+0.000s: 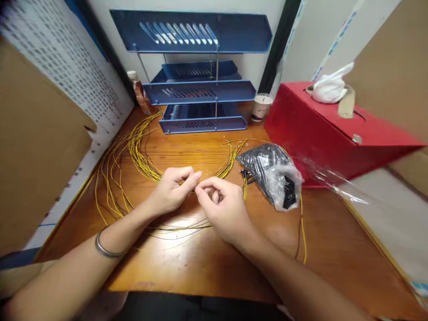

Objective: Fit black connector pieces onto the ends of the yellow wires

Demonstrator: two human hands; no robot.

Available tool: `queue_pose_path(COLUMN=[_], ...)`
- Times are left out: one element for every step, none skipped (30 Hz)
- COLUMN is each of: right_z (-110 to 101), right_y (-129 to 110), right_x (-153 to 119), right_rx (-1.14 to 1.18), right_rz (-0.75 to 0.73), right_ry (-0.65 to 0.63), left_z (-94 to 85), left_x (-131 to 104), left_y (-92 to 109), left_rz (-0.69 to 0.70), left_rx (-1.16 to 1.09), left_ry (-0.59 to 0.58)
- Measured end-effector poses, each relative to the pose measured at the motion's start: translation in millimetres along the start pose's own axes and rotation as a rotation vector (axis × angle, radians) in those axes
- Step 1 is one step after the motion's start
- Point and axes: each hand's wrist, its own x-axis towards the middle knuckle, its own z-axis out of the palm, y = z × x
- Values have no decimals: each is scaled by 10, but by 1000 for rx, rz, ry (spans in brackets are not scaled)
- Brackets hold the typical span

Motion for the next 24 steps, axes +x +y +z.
queue_pose_path(right_z=[1,1,0,-2,-5,-9,-13,-17,-20,-24,-27,-31,-35,-39,-43,-47,-51,-54,-57,-58,-59,-59,-59,-57], right_y=[-1,-2,-3,-3,-3,-2,-1,0,2,4,6,7,7,7,8,8,9,10,12,13,13,12,9,6], right_x=[11,22,32,42,51,59,67,75,82,88,93,97,100,102,103,102,102,101,101,102,103,104,106,106], right_rx=[17,37,61,89,122,158,195,230,261,284,300,310,315,318,320,322,324,326,328,328,326,324,320,315], right_rz=[5,14,26,41,61,84,106,124,137,144,148,147,147,147,148,150,153,159,163,166,169,170,171,171], right_ry=[5,10,14,18,24,26,26,25,23,22,22,23,22,19,15,10,7,4,2,2,2,3,2,3], left_z=[2,1,-7,-23,-47,-79,-115,-152,-187,-215,-237,-250,-256,-256,-252,-246,-240,-234,-230,-228,-227,-227,-229,-230], left_x=[3,6,10,14,19,23,26,27,28,26,24,22,20,18,18,19,22,25,29,32,34,35,34,31], left_y=[2,1,-2,-9,-21,-35,-52,-69,-85,-98,-108,-115,-119,-122,-123,-125,-128,-131,-134,-137,-139,-138,-136,-131], left_rz=[-33,-55,-64,-61,-53,-26,21,82,149,214,272,319,354,379,398,414,427,437,444,449,450,449,444,433], left_rx=[-23,-39,-46,-46,-48,-34,-2,48,104,151,185,204,211,210,206,202,199,195,190,184,180,175,171,168], left_ry=[8,15,20,24,33,36,31,16,-7,-32,-55,-74,-88,-99,-106,-111,-115,-116,-115,-114,-114,-115,-116,-119])
